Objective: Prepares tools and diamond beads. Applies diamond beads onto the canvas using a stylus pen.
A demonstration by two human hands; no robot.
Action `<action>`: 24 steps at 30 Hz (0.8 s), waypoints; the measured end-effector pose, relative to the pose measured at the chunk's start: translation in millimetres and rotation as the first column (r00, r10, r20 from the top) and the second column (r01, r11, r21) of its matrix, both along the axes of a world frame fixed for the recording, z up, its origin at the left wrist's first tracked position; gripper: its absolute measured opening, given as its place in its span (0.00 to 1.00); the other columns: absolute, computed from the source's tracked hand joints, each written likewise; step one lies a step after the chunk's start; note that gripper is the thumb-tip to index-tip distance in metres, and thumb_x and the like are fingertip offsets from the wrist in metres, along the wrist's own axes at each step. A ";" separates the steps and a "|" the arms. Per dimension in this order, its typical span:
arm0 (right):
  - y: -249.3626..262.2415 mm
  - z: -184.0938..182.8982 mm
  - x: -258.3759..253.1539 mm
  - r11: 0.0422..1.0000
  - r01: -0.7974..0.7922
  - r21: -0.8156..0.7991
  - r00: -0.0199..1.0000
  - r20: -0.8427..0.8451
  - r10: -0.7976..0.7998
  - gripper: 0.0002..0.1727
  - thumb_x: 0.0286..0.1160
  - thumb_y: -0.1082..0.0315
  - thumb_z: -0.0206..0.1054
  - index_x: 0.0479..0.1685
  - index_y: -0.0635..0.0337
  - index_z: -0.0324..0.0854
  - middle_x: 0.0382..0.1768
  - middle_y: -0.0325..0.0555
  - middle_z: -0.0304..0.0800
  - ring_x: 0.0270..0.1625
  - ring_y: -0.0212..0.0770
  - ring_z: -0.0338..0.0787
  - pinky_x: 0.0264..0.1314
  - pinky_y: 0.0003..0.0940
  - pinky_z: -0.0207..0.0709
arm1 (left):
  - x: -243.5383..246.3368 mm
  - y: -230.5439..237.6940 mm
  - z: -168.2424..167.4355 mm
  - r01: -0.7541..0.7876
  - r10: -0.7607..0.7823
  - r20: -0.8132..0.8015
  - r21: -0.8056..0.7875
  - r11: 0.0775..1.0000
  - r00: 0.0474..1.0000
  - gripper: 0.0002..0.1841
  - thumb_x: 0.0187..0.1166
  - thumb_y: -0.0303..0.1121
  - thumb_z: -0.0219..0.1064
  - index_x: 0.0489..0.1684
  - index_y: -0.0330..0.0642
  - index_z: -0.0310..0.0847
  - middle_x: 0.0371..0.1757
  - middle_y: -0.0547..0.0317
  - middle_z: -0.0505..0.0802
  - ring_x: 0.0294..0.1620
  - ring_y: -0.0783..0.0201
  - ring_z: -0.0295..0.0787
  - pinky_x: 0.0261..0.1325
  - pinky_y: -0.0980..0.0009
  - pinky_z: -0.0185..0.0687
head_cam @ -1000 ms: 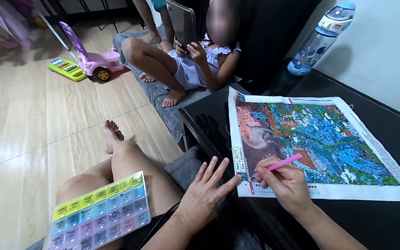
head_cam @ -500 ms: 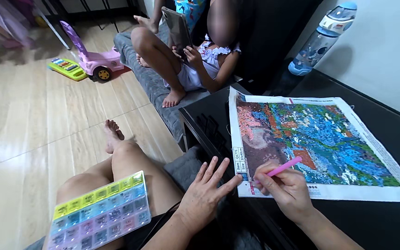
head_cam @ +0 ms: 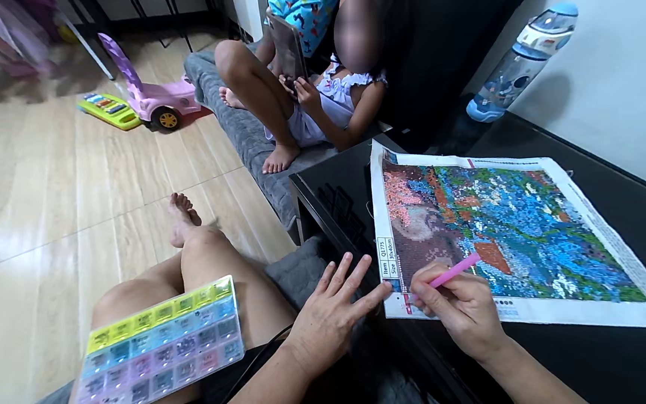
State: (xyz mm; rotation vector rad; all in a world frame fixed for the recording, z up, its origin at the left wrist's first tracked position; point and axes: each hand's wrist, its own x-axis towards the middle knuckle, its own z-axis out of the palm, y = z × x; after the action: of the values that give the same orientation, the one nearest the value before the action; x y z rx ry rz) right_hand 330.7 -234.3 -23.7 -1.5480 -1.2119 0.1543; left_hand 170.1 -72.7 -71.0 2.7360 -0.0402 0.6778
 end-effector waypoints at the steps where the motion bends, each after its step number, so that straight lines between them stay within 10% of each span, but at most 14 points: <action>1: 0.3 0.0 -0.4 1.000 -0.002 -0.001 1.000 -0.001 0.002 0.16 0.85 0.55 0.63 0.31 0.53 0.85 0.29 0.30 0.86 0.28 0.17 0.84 0.30 0.11 0.80 | -0.1 0.0 0.0 0.000 0.000 0.001 -0.001 1.000 1.000 0.47 0.49 0.16 0.70 0.80 0.66 0.78 0.86 0.44 0.75 0.87 0.37 0.66 0.79 0.42 0.72; 24: 2.0 -1.4 -2.4 0.998 -0.061 0.005 0.998 0.002 0.061 0.16 0.86 0.57 0.62 0.32 0.56 0.85 0.30 0.32 0.88 0.30 0.17 0.85 0.33 0.10 0.80 | -0.1 0.2 0.6 0.001 -0.001 -0.001 0.015 1.000 1.000 0.47 0.51 0.16 0.70 0.80 0.66 0.77 0.85 0.43 0.75 0.87 0.38 0.67 0.79 0.43 0.72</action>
State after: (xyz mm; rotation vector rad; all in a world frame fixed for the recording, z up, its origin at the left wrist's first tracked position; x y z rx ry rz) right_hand 328.2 -232.3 -25.1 -1.5082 -1.2604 0.1898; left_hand 170.0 -72.5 -70.5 2.7503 -0.0467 0.6787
